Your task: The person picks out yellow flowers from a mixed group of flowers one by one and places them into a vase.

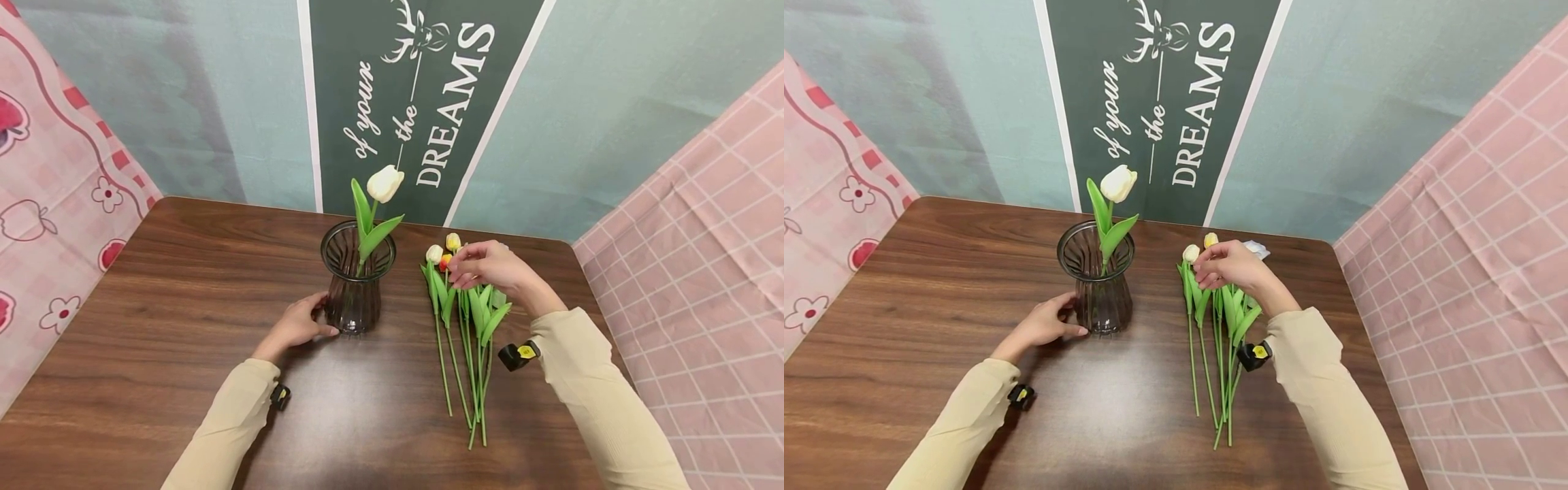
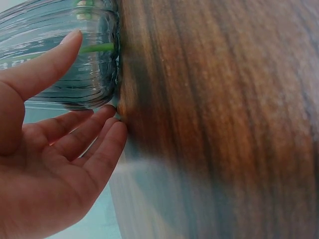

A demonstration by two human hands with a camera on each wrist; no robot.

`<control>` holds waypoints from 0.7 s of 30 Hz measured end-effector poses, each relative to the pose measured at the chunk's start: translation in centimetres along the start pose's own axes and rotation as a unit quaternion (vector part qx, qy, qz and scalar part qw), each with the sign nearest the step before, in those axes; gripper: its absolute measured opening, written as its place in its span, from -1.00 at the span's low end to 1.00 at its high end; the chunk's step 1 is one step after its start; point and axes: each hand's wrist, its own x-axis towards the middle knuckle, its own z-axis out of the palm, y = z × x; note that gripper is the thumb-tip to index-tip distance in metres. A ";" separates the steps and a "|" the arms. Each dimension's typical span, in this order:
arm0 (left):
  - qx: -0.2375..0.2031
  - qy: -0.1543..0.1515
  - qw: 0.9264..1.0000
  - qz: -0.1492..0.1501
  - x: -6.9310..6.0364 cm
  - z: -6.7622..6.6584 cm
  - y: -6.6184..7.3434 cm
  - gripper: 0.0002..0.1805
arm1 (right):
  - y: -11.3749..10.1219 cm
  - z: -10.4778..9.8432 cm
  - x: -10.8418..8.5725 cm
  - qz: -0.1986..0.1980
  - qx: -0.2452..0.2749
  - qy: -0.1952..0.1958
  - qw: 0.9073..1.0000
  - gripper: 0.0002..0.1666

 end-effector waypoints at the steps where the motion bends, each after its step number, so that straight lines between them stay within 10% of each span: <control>1: -0.001 0.000 1.000 -0.001 0.0 0.0 0.0 -0.13 | 0.3 -0.1 0.0 0.002 0.002 0.001 1.000 -0.76; 21: -0.004 -0.001 1.000 -0.003 0.1 0.1 -0.2 -0.12 | 5.2 1.0 0.9 0.032 -0.005 0.016 0.999 -0.76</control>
